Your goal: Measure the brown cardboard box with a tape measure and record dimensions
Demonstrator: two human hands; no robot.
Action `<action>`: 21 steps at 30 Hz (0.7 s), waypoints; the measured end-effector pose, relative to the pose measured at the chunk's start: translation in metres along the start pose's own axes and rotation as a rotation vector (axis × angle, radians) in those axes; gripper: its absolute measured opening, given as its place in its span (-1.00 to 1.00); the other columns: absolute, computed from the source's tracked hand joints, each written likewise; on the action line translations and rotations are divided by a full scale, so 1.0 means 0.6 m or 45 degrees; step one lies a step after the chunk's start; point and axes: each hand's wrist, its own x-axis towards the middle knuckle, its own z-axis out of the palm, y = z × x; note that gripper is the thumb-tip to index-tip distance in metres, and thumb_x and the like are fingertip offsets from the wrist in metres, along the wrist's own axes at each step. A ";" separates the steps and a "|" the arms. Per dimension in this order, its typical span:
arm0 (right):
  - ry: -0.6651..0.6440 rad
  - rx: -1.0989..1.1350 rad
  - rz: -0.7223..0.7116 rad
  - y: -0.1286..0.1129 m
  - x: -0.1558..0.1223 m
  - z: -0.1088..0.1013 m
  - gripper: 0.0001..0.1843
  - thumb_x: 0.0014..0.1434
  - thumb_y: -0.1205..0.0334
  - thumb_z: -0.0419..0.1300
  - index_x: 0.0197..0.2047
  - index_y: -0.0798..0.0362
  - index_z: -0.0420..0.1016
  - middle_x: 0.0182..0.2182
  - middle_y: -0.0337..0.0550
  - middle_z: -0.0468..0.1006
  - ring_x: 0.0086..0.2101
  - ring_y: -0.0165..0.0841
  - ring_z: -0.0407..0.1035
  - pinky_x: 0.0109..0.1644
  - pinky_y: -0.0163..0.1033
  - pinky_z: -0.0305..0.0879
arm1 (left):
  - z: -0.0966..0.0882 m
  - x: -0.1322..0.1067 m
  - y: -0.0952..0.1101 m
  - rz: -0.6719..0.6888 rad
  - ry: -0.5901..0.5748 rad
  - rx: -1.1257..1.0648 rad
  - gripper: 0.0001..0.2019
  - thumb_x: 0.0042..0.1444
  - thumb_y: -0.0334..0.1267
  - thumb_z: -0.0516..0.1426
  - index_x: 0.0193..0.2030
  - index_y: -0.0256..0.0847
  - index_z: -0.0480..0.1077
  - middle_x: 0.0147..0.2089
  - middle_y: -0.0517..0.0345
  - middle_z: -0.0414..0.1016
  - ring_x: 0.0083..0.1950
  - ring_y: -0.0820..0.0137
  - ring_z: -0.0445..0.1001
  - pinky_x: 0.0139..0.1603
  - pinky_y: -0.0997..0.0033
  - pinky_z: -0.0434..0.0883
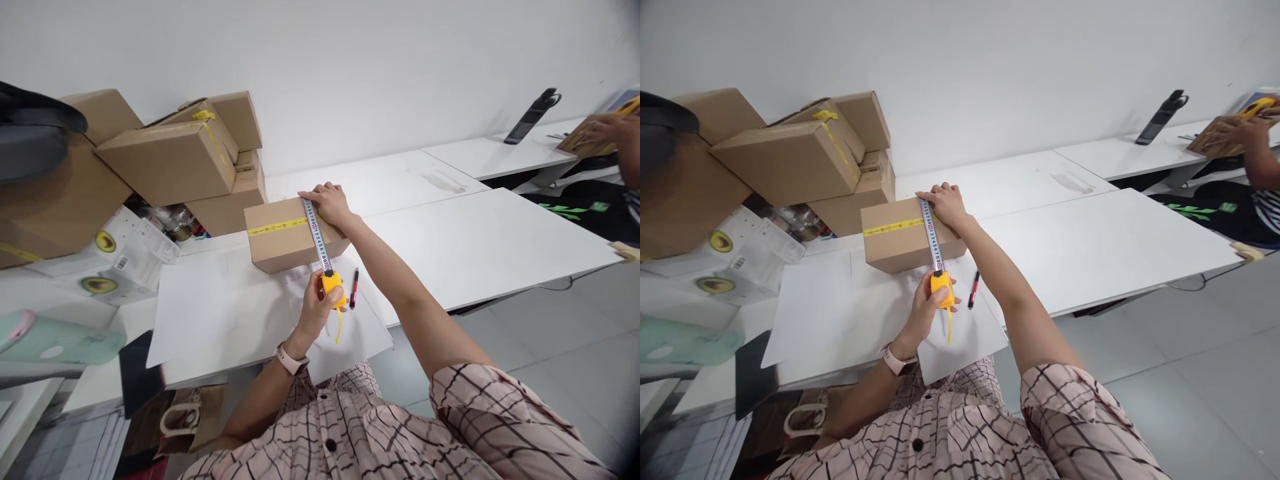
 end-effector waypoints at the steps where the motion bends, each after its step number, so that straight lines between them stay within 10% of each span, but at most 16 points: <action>1: -0.001 -0.006 0.000 0.000 -0.001 -0.001 -0.41 0.45 0.17 -0.25 0.36 -0.25 0.38 0.03 0.00 0.52 0.00 -0.04 0.20 0.08 0.05 0.05 | -0.006 -0.004 0.002 0.000 -0.008 -0.004 -0.39 -0.09 0.12 0.38 0.03 -0.12 0.33 -0.06 0.06 0.49 -0.41 0.37 0.57 -0.45 0.33 0.57; 6: 0.059 -0.043 0.077 -0.003 -0.011 0.002 -0.39 0.43 0.14 -0.23 0.49 -0.10 0.14 0.02 0.08 0.51 0.02 0.00 0.21 0.10 0.07 0.11 | -0.080 -0.064 0.024 0.215 0.079 0.020 -0.39 -0.05 0.12 0.36 0.10 -0.02 0.33 -0.06 0.03 0.57 -0.36 0.27 0.62 -0.39 0.24 0.58; 11: 0.167 -0.012 0.442 0.003 -0.020 0.017 -0.34 0.44 -0.06 -0.26 0.43 0.06 0.18 0.17 0.26 0.39 0.09 0.10 0.24 0.07 0.15 0.21 | -0.179 -0.081 0.071 0.749 0.549 0.142 -0.40 -0.10 0.02 0.40 0.08 0.00 0.35 0.05 0.05 0.57 0.13 0.13 0.56 0.09 0.13 0.52; 21: 0.195 0.183 0.663 -0.041 -0.086 -0.021 -0.27 0.40 -0.30 -0.35 0.27 0.01 0.25 -0.03 0.16 0.55 -0.02 0.02 0.41 0.08 0.08 0.26 | -0.226 0.000 0.068 0.351 0.523 -0.241 -0.51 -0.11 0.08 0.31 -0.08 -0.08 0.40 -0.09 0.12 0.56 -0.02 0.27 0.55 -0.14 0.33 0.51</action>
